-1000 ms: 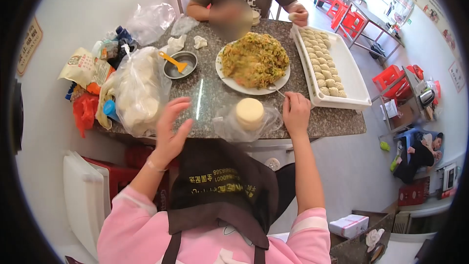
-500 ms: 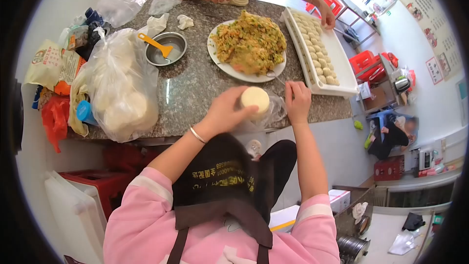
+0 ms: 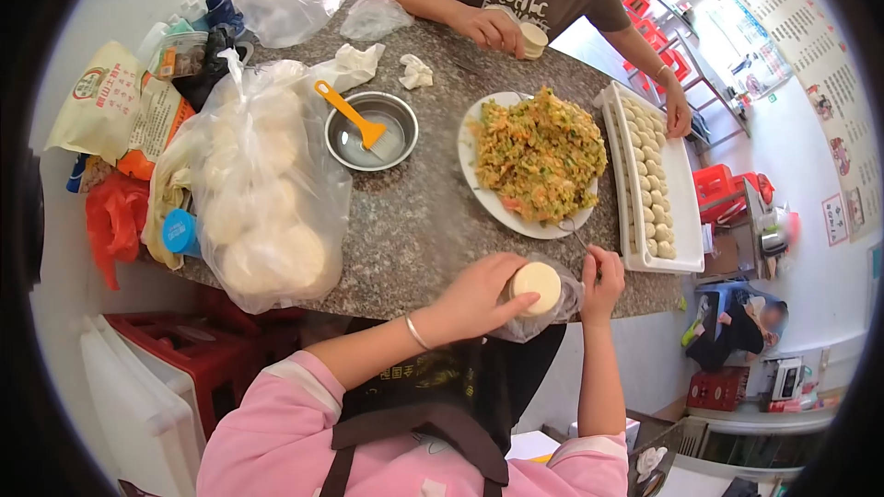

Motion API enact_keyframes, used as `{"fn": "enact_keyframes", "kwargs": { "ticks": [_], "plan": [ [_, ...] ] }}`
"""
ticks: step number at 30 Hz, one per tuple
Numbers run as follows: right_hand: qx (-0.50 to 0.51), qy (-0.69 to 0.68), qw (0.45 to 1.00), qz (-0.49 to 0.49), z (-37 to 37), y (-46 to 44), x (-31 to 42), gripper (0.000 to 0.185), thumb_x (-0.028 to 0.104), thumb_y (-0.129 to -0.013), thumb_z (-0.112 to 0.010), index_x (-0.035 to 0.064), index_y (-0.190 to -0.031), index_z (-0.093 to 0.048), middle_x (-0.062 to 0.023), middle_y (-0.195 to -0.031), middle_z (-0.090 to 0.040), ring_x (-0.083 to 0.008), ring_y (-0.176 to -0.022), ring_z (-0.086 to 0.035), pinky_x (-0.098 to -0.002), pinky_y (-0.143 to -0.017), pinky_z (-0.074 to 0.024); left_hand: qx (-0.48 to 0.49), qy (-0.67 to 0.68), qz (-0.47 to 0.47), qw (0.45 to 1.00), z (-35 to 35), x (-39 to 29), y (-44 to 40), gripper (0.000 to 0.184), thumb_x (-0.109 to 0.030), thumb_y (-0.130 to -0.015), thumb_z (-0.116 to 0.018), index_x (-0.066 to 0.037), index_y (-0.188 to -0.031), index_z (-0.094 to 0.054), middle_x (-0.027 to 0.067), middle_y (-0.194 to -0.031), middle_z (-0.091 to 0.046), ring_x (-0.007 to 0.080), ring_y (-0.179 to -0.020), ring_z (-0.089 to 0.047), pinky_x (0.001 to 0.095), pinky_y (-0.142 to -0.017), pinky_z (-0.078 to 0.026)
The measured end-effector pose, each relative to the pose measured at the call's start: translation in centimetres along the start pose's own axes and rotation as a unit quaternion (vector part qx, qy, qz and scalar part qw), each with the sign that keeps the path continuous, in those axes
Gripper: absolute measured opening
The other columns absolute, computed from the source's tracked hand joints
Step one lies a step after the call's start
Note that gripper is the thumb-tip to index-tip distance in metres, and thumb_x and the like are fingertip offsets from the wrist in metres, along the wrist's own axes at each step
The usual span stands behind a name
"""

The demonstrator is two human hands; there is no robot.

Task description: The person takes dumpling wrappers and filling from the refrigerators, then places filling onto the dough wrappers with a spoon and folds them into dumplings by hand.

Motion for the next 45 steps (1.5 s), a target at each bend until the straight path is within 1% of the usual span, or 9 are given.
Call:
{"fn": "enact_keyframes", "kwargs": {
  "ticks": [10,16,21,30,32,34,35,39,45],
  "plan": [
    [-0.068,-0.166,0.98,-0.085,1.7,1.1,-3.6,0.027,0.018,-0.095,-0.046,-0.0014,-0.09,-0.064,-0.0066,-0.074,-0.057,-0.0126,-0.065,-0.052,-0.0248,-0.056,-0.0407,-0.004,0.014,0.022,1.0,0.4,-0.1,-0.1,0.047,-0.031,-0.081,-0.067,0.002,-0.113,-0.054,0.0197,-0.108,-0.056,0.035,-0.101,-0.056,0.0389,-0.089,-0.045],
    [0.101,-0.269,0.958,-0.017,1.1,1.5,2.1,0.018,0.015,-0.087,-0.058,0.0005,-0.096,-0.065,-0.0092,-0.088,-0.061,-0.0185,-0.076,-0.057,-0.0301,-0.069,-0.0456,0.064,-0.059,-0.009,0.996,0.4,-1.9,0.1,0.068,-0.025,-0.068,-0.08,-0.002,-0.124,-0.048,0.0172,-0.119,-0.053,0.0332,-0.113,-0.051,0.0384,-0.095,-0.043],
    [0.16,-0.107,0.979,0.069,-0.1,4.2,3.1,0.019,0.011,-0.075,-0.069,0.0069,-0.094,-0.067,-0.0064,-0.102,-0.059,-0.0264,-0.097,-0.054,-0.0402,-0.091,-0.0373,0.07,-0.129,0.026,0.989,-1.0,-1.4,0.2,0.072,-0.022,-0.062,-0.083,-0.003,-0.123,-0.05,0.0161,-0.124,-0.052,0.033,-0.115,-0.051,0.0396,-0.098,-0.04],
    [0.115,-0.1,0.988,0.013,2.0,3.3,-1.0,0.014,0.013,-0.067,-0.075,0.0098,-0.074,-0.062,-0.0043,-0.095,-0.058,-0.026,-0.095,-0.054,-0.0417,-0.091,-0.0361,0.103,-0.193,0.069,0.973,-1.6,-1.0,-0.8,0.074,-0.024,-0.06,-0.084,-0.002,-0.123,-0.052,0.0175,-0.127,-0.048,0.0337,-0.119,-0.048,0.0391,-0.101,-0.038],
    [0.113,-0.091,0.989,-0.02,2.9,2.6,-1.6,0.016,0.012,-0.069,-0.075,0.0083,-0.079,-0.062,-0.0047,-0.098,-0.059,-0.0229,-0.092,-0.056,-0.0377,-0.086,-0.0409,0.108,-0.159,0.038,0.981,-1.8,-1.5,-1.2,0.072,-0.024,-0.062,-0.083,-0.002,-0.122,-0.05,0.0173,-0.124,-0.05,0.0342,-0.115,-0.05,0.0395,-0.099,-0.04],
    [0.071,-0.319,0.92,-0.218,3.3,2.9,-4.5,0.016,0.011,-0.076,-0.071,0.0062,-0.09,-0.063,-0.0067,-0.097,-0.061,-0.0191,-0.087,-0.06,-0.0327,-0.078,-0.0467,0.12,-0.122,0.047,0.984,-1.4,-1.4,-1.4,0.071,-0.025,-0.063,-0.083,-0.002,-0.122,-0.05,0.0173,-0.125,-0.049,0.0336,-0.115,-0.05,0.0395,-0.098,-0.04],
    [0.103,-0.35,0.906,-0.213,2.4,3.1,-4.1,0.026,0.011,-0.083,-0.064,0.0041,-0.108,-0.059,-0.0105,-0.094,-0.064,-0.0172,-0.081,-0.063,-0.0295,-0.071,-0.0495,0.128,-0.082,0.052,0.987,-1.4,-1.4,-1.4,0.071,-0.026,-0.064,-0.083,-0.002,-0.122,-0.05,0.0173,-0.125,-0.049,0.033,-0.115,-0.05,0.0395,-0.098,-0.04],
    [0.264,-0.327,0.888,-0.185,-1.0,1.9,1.8,0.046,0.016,-0.085,-0.064,0.0034,-0.127,-0.048,-0.0144,-0.092,-0.067,-0.0258,-0.083,-0.065,-0.0354,-0.073,-0.0505,0.134,-0.095,0.094,0.982,-1.7,-0.2,-1.1,0.071,-0.027,-0.065,-0.082,-0.001,-0.122,-0.049,0.0173,-0.127,-0.048,0.0322,-0.117,-0.048,0.0394,-0.098,-0.04],
    [0.268,-0.241,0.928,-0.094,-1.8,1.1,4.3,0.052,0.024,-0.082,-0.067,0.0026,-0.126,-0.049,-0.0147,-0.091,-0.066,-0.0308,-0.083,-0.063,-0.0404,-0.074,-0.049,0.104,-0.189,0.054,0.975,-1.4,-1.1,-0.4,0.069,-0.022,-0.065,-0.081,-0.001,-0.122,-0.049,0.0176,-0.126,-0.047,0.0362,-0.12,-0.045,0.0423,-0.099,-0.04]
  ]
}}
Point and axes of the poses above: each hand's wrist, its own y-axis away from the middle knuckle, its own z-axis out of the back of the hand, x = y × z, the point moved 10 cm from there along -y, towards the middle knuckle
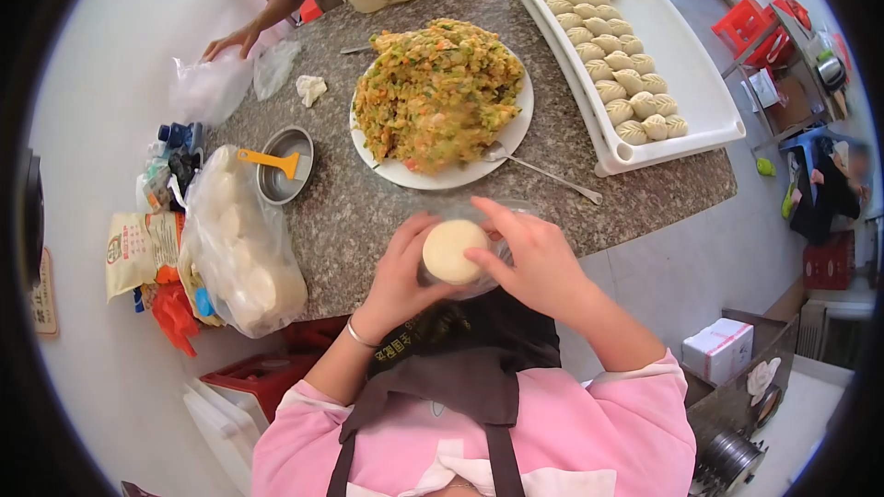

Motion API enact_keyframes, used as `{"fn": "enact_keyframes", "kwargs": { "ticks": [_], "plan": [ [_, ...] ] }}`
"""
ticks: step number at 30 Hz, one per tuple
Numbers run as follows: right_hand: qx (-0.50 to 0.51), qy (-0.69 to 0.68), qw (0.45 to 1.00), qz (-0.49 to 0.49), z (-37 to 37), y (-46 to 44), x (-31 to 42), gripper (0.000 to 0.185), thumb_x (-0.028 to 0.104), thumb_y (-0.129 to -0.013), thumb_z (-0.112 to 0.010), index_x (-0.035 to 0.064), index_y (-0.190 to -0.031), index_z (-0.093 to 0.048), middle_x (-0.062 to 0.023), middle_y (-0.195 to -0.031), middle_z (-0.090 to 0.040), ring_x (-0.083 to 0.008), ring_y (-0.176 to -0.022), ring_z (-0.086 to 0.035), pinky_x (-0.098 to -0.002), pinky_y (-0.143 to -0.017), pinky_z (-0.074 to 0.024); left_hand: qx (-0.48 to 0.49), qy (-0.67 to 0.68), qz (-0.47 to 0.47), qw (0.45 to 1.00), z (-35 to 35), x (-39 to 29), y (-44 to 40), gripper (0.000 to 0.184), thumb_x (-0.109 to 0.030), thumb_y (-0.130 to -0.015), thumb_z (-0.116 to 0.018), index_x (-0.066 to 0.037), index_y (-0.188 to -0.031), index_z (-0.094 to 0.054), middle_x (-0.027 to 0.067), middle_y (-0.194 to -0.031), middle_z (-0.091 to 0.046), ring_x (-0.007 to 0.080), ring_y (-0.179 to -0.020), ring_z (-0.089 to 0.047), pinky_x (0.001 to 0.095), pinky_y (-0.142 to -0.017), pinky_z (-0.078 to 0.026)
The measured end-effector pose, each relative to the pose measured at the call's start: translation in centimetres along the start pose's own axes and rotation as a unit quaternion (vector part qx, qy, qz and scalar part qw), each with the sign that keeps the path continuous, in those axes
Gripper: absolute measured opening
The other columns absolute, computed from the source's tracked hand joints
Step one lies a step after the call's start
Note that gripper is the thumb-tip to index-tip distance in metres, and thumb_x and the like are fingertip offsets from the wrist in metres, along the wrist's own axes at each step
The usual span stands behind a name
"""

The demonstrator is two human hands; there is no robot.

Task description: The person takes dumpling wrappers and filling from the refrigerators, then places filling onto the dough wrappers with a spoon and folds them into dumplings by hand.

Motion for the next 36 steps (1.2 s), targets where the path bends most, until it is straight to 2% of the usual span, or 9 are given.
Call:
{"fn": "enact_keyframes", "kwargs": {
  "ticks": [2,8,17,20,22,27,29,31,36],
  "plan": [
    [0.0,0.025,0.999,0.023,-0.2,0.1,1.2,0.052,0.023,-0.082,-0.068,0.0028,-0.125,-0.049,-0.0142,-0.09,-0.065,-0.0307,-0.083,-0.062,-0.0404,-0.074,-0.0486,-0.013,-0.064,-0.018,0.998,-0.3,0.4,0.2,0.069,-0.019,-0.063,-0.081,-0.002,-0.122,-0.049,0.0175,-0.125,-0.048,0.0377,-0.121,-0.044,0.0438,-0.099,-0.04],
    [0.01,0.032,0.998,0.061,-0.8,0.1,2.8,0.055,0.022,-0.08,-0.069,0.0023,-0.126,-0.048,-0.0131,-0.098,-0.062,-0.0309,-0.089,-0.058,-0.0404,-0.08,-0.0461,-0.034,-0.02,-0.037,0.999,0.1,0.5,0.3,0.066,-0.014,-0.063,-0.079,-0.003,-0.12,-0.05,0.017,-0.124,-0.048,0.038,-0.121,-0.044,0.0439,-0.099,-0.04],
    [0.017,0.039,0.999,0.03,-0.7,-0.1,1.9,0.058,0.022,-0.08,-0.068,-0.0002,-0.128,-0.045,-0.0142,-0.103,-0.06,-0.0319,-0.099,-0.055,-0.0412,-0.089,-0.0407,-0.032,0.017,-0.05,0.998,0.6,-0.1,0.2,0.066,-0.012,-0.063,-0.078,-0.002,-0.121,-0.049,0.017,-0.123,-0.048,0.0359,-0.116,-0.048,0.042,-0.098,-0.041],
    [0.034,-0.032,0.999,-0.018,-1.2,-0.1,1.5,0.058,0.023,-0.08,-0.068,-0.0003,-0.128,-0.045,-0.0133,-0.104,-0.06,-0.0316,-0.101,-0.054,-0.0416,-0.09,-0.0397,-0.021,0.01,-0.031,0.999,0.5,-0.3,-0.4,0.067,-0.013,-0.062,-0.079,-0.002,-0.121,-0.049,0.0169,-0.124,-0.048,0.0363,-0.116,-0.048,0.0418,-0.097,-0.041],
    [-0.022,0.051,0.998,0.012,-0.2,-0.1,2.3,0.058,0.024,-0.079,-0.069,0.0002,-0.127,-0.046,-0.0124,-0.104,-0.06,-0.0311,-0.103,-0.054,-0.0418,-0.09,-0.0395,-0.02,0.005,-0.032,0.999,0.4,-0.1,-0.4,0.068,-0.014,-0.062,-0.079,-0.002,-0.122,-0.049,0.017,-0.124,-0.048,0.0364,-0.115,-0.048,0.0418,-0.097,-0.041],
    [-0.002,0.081,0.997,0.019,-0.4,-0.1,1.9,0.058,0.024,-0.078,-0.07,0.0008,-0.127,-0.047,-0.0117,-0.103,-0.06,-0.0311,-0.101,-0.055,-0.0422,-0.089,-0.0394,-0.016,-0.001,-0.04,0.999,0.4,0.0,-0.4,0.07,-0.015,-0.061,-0.081,-0.002,-0.122,-0.049,0.0173,-0.124,-0.047,0.0364,-0.115,-0.048,0.0414,-0.096,-0.042],
    [0.003,0.072,0.997,0.02,-0.5,0.0,2.1,0.058,0.024,-0.078,-0.07,0.001,-0.126,-0.047,-0.0116,-0.103,-0.06,-0.031,-0.1,-0.055,-0.0423,-0.089,-0.0394,-0.02,-0.003,-0.047,0.999,0.6,-0.2,-0.4,0.063,-0.014,-0.064,-0.078,-0.001,-0.119,-0.05,0.018,-0.122,-0.048,0.0364,-0.114,-0.049,0.0412,-0.096,-0.042],
    [0.042,-0.045,0.998,-0.03,-1.4,-0.1,1.9,0.059,0.024,-0.078,-0.07,0.0014,-0.127,-0.047,-0.0115,-0.103,-0.06,-0.0307,-0.098,-0.055,-0.0423,-0.088,-0.0396,-0.027,-0.005,-0.047,0.999,0.5,0.0,-0.5,0.059,-0.012,-0.066,-0.075,-0.001,-0.118,-0.051,0.0179,-0.121,-0.049,0.0363,-0.114,-0.049,0.041,-0.096,-0.042],
    [0.002,0.037,0.999,-0.007,-1.0,-0.5,2.2,0.06,0.024,-0.078,-0.07,0.0019,-0.128,-0.045,-0.0118,-0.103,-0.06,-0.0296,-0.096,-0.056,-0.0421,-0.088,-0.0398,-0.038,-0.008,-0.048,0.998,0.7,-0.3,-0.5,0.05,-0.009,-0.07,-0.069,0.0,-0.116,-0.052,0.0181,-0.119,-0.051,0.0361,-0.113,-0.049,0.0409,-0.095,-0.042]
  ]
}}
Point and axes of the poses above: each hand's wrist, its own y-axis away from the middle knuckle, its own z-axis out of the back of the hand, x = y × z, the point moved 10 cm from there along -y, towards the middle knuckle
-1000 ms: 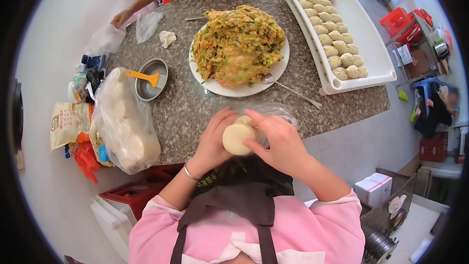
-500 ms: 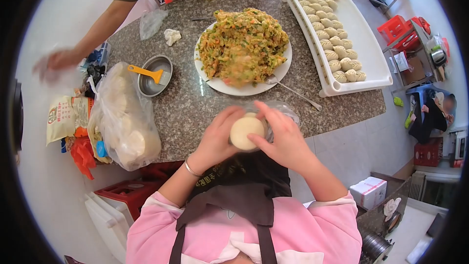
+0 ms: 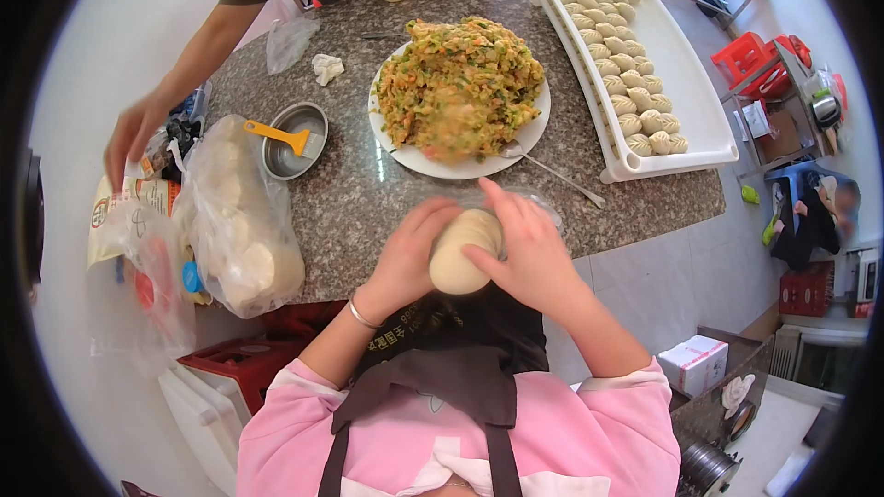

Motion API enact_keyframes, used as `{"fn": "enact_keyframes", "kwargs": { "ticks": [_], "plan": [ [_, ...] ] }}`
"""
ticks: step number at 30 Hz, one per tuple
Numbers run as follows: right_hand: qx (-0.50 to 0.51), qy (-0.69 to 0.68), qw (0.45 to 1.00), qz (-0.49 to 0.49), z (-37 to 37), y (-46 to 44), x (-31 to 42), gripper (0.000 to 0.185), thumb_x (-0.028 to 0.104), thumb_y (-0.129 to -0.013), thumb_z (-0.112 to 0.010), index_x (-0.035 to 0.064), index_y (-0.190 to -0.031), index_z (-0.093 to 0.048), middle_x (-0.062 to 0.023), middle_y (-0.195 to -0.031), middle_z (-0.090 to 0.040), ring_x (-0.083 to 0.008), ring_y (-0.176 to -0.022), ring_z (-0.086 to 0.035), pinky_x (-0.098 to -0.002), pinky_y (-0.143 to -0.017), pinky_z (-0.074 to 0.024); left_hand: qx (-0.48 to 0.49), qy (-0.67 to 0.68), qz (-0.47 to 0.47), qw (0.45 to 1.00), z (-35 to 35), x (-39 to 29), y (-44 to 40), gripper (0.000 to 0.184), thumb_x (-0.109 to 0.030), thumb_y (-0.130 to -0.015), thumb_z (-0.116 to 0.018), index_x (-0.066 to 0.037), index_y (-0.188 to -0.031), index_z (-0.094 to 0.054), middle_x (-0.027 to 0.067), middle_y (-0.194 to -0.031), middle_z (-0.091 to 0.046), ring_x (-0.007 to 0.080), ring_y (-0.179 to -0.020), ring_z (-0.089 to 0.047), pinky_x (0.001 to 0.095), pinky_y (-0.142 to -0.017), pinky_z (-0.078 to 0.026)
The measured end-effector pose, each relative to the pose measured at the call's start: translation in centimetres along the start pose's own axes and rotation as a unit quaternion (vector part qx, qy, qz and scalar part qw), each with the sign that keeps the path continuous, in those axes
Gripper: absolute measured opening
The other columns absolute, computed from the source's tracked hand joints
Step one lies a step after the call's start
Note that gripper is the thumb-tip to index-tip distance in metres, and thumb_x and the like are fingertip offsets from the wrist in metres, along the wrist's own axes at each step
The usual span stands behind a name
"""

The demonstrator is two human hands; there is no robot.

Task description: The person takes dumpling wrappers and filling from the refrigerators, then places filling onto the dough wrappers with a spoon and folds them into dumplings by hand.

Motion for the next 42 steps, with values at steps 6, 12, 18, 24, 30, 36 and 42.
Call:
{"fn": "enact_keyframes", "kwargs": {
  "ticks": [6,12,18,24,30,36,42],
  "plan": [
    [-0.007,0.043,0.999,0.016,0.1,-0.2,-0.3,0.061,0.026,-0.079,-0.069,0.0022,-0.129,-0.045,-0.0117,-0.103,-0.061,-0.0289,-0.097,-0.057,-0.0412,-0.088,-0.04,0.017,0.049,0.016,0.999,0.8,0.3,0.4,0.059,-0.012,-0.068,-0.073,-0.001,-0.121,-0.051,0.0188,-0.124,-0.048,0.0365,-0.115,-0.048,0.0409,-0.097,-0.041],
    [0.003,-0.008,1.0,-0.022,-0.4,-0.3,-1.3,0.057,0.026,-0.078,-0.07,0.0025,-0.125,-0.049,-0.0126,-0.105,-0.061,-0.0293,-0.1,-0.057,-0.0392,-0.089,-0.0414,0.03,0.149,0.068,0.986,1.9,0.2,1.9,0.067,-0.029,-0.066,-0.082,0.0,-0.12,-0.053,0.018,-0.126,-0.048,0.0354,-0.115,-0.048,0.0401,-0.096,-0.041],
    [-0.041,0.039,0.997,0.055,1.1,0.2,0.7,0.053,0.026,-0.079,-0.069,0.0025,-0.123,-0.051,-0.0145,-0.112,-0.059,-0.0304,-0.108,-0.053,-0.0411,-0.093,-0.0385,-0.019,-0.034,0.064,0.997,1.9,-0.4,1.5,0.057,-0.035,-0.069,-0.078,0.001,-0.11,-0.059,0.0162,-0.114,-0.053,0.0331,-0.105,-0.052,0.0402,-0.091,-0.043],
    [0.022,0.078,0.994,0.07,0.0,0.0,1.3,0.054,0.025,-0.077,-0.071,0.0041,-0.124,-0.051,-0.0128,-0.112,-0.059,-0.0303,-0.111,-0.05,-0.0431,-0.097,-0.0342,-0.046,-0.014,0.054,0.997,2.3,-0.8,1.2,0.049,-0.029,-0.067,-0.079,0.0,-0.102,-0.06,0.0158,-0.114,-0.053,0.0333,-0.105,-0.052,0.0402,-0.089,-0.043],
    [0.082,-0.015,0.995,0.054,0.0,0.7,1.3,0.048,0.018,-0.075,-0.073,0.0042,-0.118,-0.056,-0.0129,-0.112,-0.06,-0.0298,-0.1,-0.056,-0.0381,-0.088,-0.0426,0.025,0.062,0.092,0.994,1.1,-0.6,1.9,0.041,-0.02,-0.067,-0.08,-0.004,-0.099,-0.059,0.0111,-0.096,-0.06,0.0297,-0.093,-0.059,0.0383,-0.081,-0.047],
    [0.03,-0.076,0.992,0.093,1.1,0.8,2.4,0.04,0.01,-0.074,-0.072,0.0023,-0.11,-0.059,-0.0144,-0.103,-0.063,-0.0306,-0.089,-0.063,-0.0343,-0.076,-0.0497,-0.071,0.163,0.07,0.982,3.7,-1.8,0.5,0.042,-0.017,-0.065,-0.084,-0.002,-0.097,-0.061,0.0083,-0.087,-0.063,0.0189,-0.082,-0.061,0.0286,-0.074,-0.048],
    [-0.024,-0.268,0.963,0.028,0.9,0.4,0.7,0.036,0.006,-0.076,-0.071,-0.0014,-0.109,-0.059,-0.013,-0.106,-0.062,-0.0226,-0.094,-0.062,-0.0328,-0.079,-0.0483,-0.104,0.401,0.119,0.903,2.4,-0.2,0.2,0.04,-0.01,-0.07,-0.081,-0.002,-0.103,-0.06,0.0033,-0.094,-0.061,0.0138,-0.089,-0.06,0.0273,-0.081,-0.048]
  ]
}}
Point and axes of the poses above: each hand's wrist, its own y-axis away from the middle knuckle, its own z-axis out of the back of the hand, x = y × z, the point moved 10 cm from there along -y, towards the middle knuckle
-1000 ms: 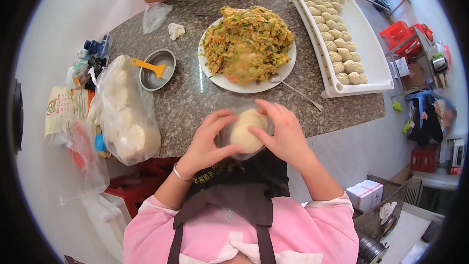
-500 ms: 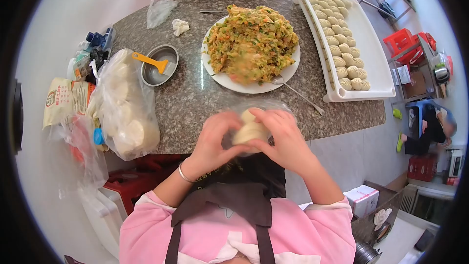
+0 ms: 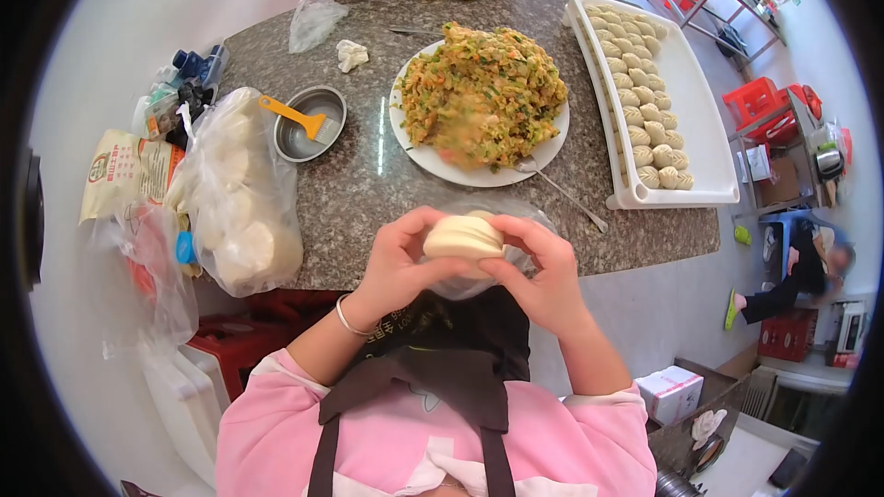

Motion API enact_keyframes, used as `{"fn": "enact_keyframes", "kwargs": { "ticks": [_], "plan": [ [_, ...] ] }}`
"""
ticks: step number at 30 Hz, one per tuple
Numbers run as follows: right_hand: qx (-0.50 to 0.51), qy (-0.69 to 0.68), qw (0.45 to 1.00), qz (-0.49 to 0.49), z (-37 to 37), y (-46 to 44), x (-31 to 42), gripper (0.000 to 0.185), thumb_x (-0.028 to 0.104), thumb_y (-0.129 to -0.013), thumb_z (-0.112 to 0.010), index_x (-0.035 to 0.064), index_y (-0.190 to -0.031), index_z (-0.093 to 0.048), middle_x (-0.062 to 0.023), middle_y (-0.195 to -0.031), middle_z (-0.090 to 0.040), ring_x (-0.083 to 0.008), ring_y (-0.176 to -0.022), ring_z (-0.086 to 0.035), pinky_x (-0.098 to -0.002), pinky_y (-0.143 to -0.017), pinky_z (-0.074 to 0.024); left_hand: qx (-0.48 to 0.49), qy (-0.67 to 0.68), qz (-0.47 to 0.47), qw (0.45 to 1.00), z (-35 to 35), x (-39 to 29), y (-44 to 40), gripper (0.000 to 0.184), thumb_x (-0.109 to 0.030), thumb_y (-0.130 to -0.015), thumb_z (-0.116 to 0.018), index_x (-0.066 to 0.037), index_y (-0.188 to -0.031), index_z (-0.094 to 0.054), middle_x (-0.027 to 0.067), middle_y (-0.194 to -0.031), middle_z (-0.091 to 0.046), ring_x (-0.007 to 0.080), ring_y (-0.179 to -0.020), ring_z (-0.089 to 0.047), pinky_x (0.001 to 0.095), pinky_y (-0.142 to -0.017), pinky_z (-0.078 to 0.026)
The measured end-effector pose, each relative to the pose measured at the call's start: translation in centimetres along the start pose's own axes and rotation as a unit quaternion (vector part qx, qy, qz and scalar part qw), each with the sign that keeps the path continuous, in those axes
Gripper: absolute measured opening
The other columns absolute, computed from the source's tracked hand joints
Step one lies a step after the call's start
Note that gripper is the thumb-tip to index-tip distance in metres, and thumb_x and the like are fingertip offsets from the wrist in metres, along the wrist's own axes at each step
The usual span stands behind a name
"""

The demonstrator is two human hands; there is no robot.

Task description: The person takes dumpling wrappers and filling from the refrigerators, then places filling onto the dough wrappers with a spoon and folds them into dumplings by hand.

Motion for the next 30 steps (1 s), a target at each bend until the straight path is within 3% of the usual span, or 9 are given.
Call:
{"fn": "enact_keyframes", "kwargs": {
  "ticks": [2,5,12,18,21,23,26,28,30],
  "plan": [
    [-0.021,-0.1,0.994,-0.033,0.4,-0.3,-0.8,0.034,0.006,-0.077,-0.07,-0.0027,-0.109,-0.059,-0.0118,-0.106,-0.061,-0.0196,-0.094,-0.061,-0.0316,-0.08,-0.0475,0.037,0.064,0.089,0.993,-0.4,1.9,0.2,0.04,-0.006,-0.072,-0.078,-0.001,-0.106,-0.059,0.0034,-0.099,-0.061,0.0114,-0.094,-0.058,0.0261,-0.082,-0.047],
    [0.036,-0.084,0.996,-0.019,-0.3,-0.3,-1.6,0.03,0.005,-0.078,-0.069,-0.0039,-0.106,-0.06,-0.0087,-0.102,-0.059,-0.0158,-0.092,-0.057,-0.028,-0.08,-0.0457,0.072,-0.071,0.053,0.993,-0.6,0.6,0.1,0.039,-0.004,-0.074,-0.076,0.0,-0.108,-0.058,0.0056,-0.103,-0.062,0.0116,-0.096,-0.059,0.0266,-0.084,-0.047],
    [-0.032,-0.047,0.998,-0.016,0.9,-0.9,-2.4,0.029,0.005,-0.076,-0.07,-0.0033,-0.103,-0.061,-0.0075,-0.094,-0.06,-0.0141,-0.088,-0.056,-0.026,-0.079,-0.0436,0.004,0.086,0.033,0.996,-0.1,2.0,-0.7,0.033,-0.011,-0.076,-0.076,0.002,-0.102,-0.06,0.0082,-0.098,-0.065,0.0127,-0.088,-0.063,0.0262,-0.073,-0.055],
    [-0.008,-0.071,0.997,-0.023,0.5,-1.6,-1.4,0.028,0.007,-0.075,-0.072,-0.0036,-0.1,-0.062,-0.007,-0.092,-0.061,-0.0132,-0.087,-0.056,-0.0252,-0.078,-0.0432,0.106,-0.153,0.099,0.978,-0.3,0.1,-1.0,0.039,-0.006,-0.071,-0.078,0.0,-0.105,-0.06,0.0041,-0.096,-0.066,0.011,-0.09,-0.061,0.026,-0.08,-0.049],
    [-0.033,-0.033,0.999,-0.019,0.7,-1.5,-1.6,0.032,0.01,-0.073,-0.075,-0.0038,-0.099,-0.062,-0.007,-0.091,-0.061,-0.0134,-0.086,-0.056,-0.026,-0.079,-0.0434,0.065,-0.13,0.055,0.988,-0.5,0.4,-1.1,0.037,-0.009,-0.071,-0.079,0.001,-0.103,-0.062,0.0044,-0.093,-0.067,0.0105,-0.087,-0.062,0.0263,-0.078,-0.05],
    [-0.071,-0.058,0.995,-0.034,1.1,-1.5,-2.1,0.034,0.012,-0.072,-0.076,-0.004,-0.1,-0.062,-0.007,-0.091,-0.061,-0.0137,-0.086,-0.056,-0.0263,-0.078,-0.0436,-0.03,0.106,0.007,0.994,-0.2,0.4,-1.0,0.031,-0.013,-0.072,-0.078,0.0,-0.096,-0.064,0.0059,-0.086,-0.068,0.0107,-0.08,-0.064,0.0268,-0.074,-0.052],
    [-0.077,-0.065,0.995,0.009,1.2,-2.1,-0.9,0.033,0.014,-0.072,-0.077,-0.0035,-0.097,-0.064,-0.0071,-0.089,-0.06,-0.0146,-0.084,-0.056,-0.0266,-0.074,-0.0438,0.054,-0.031,0.055,0.997,0.0,0.3,-1.1,0.034,-0.015,-0.074,-0.077,0.0,-0.102,-0.062,0.006,-0.093,-0.066,0.0107,-0.088,-0.062,0.0274,-0.079,-0.05],
    [0.019,0.113,0.992,0.059,-0.7,-2.7,1.7,0.033,0.017,-0.072,-0.077,-0.0032,-0.094,-0.064,-0.0074,-0.088,-0.06,-0.0156,-0.083,-0.056,-0.0273,-0.074,-0.0437,0.11,-0.137,0.069,0.982,-0.2,0.2,-1.2,0.037,-0.015,-0.075,-0.077,0.0,-0.105,-0.061,0.0057,-0.098,-0.065,0.0107,-0.092,-0.06,0.0274,-0.082,-0.049],
    [-0.001,0.104,0.993,0.05,-0.1,-2.5,1.2,0.034,0.019,-0.071,-0.078,-0.0029,-0.093,-0.065,-0.0074,-0.088,-0.06,-0.0161,-0.083,-0.057,-0.0276,-0.074,-0.0439,0.117,-0.183,0.025,0.976,-0.2,-0.6,-1.3,0.037,-0.019,-0.077,-0.076,0.001,-0.103,-0.06,0.0078,-0.092,-0.066,0.0115,-0.082,-0.063,0.0273,-0.071,-0.052]
  ]
}}
Point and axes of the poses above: each hand's wrist, its own y-axis away from the middle knuckle, its own z-axis out of the back of the hand, x = y × z, the point moved 10 cm from there along -y, towards the middle knuckle
